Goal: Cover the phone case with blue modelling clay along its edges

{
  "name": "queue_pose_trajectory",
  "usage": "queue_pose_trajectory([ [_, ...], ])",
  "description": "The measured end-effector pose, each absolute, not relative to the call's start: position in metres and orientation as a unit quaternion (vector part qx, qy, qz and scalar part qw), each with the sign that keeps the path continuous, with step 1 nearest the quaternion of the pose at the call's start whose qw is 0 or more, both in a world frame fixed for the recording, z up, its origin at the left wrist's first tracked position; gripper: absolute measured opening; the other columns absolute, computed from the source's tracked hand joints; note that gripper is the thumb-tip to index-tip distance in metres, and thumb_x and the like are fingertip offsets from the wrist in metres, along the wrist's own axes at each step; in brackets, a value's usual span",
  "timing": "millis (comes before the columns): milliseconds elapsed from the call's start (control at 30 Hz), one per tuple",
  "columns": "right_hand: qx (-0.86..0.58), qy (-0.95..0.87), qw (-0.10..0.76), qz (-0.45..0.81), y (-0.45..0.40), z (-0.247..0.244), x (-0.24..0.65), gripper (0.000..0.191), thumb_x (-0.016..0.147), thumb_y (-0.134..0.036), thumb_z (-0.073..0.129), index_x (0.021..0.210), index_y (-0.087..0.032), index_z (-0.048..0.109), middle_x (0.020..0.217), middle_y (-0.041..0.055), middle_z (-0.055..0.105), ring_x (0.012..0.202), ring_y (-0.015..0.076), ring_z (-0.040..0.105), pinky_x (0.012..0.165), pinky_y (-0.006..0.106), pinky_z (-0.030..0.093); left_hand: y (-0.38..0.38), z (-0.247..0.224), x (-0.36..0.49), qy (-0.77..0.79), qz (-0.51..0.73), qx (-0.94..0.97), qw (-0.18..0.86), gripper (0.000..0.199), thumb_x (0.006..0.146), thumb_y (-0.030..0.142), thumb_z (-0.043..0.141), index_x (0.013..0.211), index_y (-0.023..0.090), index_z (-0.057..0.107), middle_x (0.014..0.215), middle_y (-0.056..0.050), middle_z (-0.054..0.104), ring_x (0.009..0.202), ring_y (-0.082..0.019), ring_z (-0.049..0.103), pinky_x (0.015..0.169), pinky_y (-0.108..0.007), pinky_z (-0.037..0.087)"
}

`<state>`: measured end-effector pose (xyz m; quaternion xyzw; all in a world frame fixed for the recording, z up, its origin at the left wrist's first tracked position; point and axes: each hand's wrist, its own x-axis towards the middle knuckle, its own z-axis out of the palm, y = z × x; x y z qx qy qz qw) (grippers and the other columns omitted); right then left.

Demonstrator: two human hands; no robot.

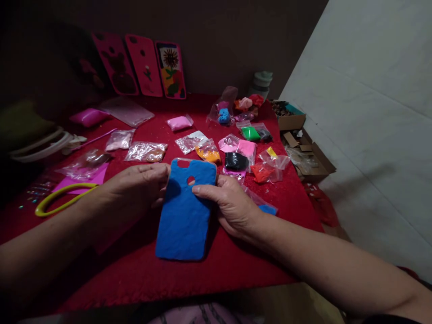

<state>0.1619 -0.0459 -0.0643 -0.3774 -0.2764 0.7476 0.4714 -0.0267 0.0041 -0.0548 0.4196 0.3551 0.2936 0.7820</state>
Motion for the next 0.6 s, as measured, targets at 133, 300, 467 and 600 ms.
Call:
queue_pose_trajectory([
  [133,-0.39,-0.281,0.466,0.743,-0.047,-0.064,0.161,0.017,0.07,-0.019,0.078,0.086,-0.014,0.074,0.083,0.0051,0.075,0.07,0.0156,0.067,0.079,0.031,0.055,-0.004,-0.048,-0.022,0.413,0.261,0.446,0.75,0.02,0.071,0.03,0.082,0.083,0.016,0.073,0.075,-0.003,0.07,0.063,-0.013,0.06,0.063,-0.024,0.05],
  [300,-0.386,-0.282,0.455,0.751,-0.048,-0.063,0.159,0.018,0.069,-0.021,0.08,0.084,-0.016,0.073,0.084,0.0044,0.075,0.071,0.0162,0.067,0.078,0.031,0.054,-0.009,-0.046,-0.018,0.418,0.239,0.433,0.762,0.018,0.068,0.026,0.083,0.084,0.019,0.078,0.079,-0.003,0.077,0.075,-0.02,0.07,0.085,-0.036,0.055],
  [467,-0.388,-0.28,0.452,0.753,-0.049,-0.061,0.16,0.02,0.068,-0.021,0.081,0.086,-0.017,0.074,0.088,0.0046,0.075,0.072,0.0158,0.066,0.08,0.031,0.054,-0.01,-0.046,-0.019,0.432,0.249,0.44,0.747,0.017,0.067,0.027,0.083,0.082,0.02,0.078,0.079,-0.004,0.078,0.073,-0.021,0.072,0.08,-0.034,0.058],
  [600,-0.38,-0.282,0.463,0.75,-0.049,-0.062,0.16,0.015,0.071,-0.018,0.078,0.085,-0.018,0.074,0.084,0.0034,0.074,0.069,0.0142,0.065,0.075,0.028,0.054,-0.009,-0.045,-0.02,0.424,0.241,0.437,0.756,0.018,0.069,0.026,0.082,0.086,0.02,0.079,0.08,-0.004,0.078,0.076,-0.022,0.072,0.08,-0.034,0.058],
])
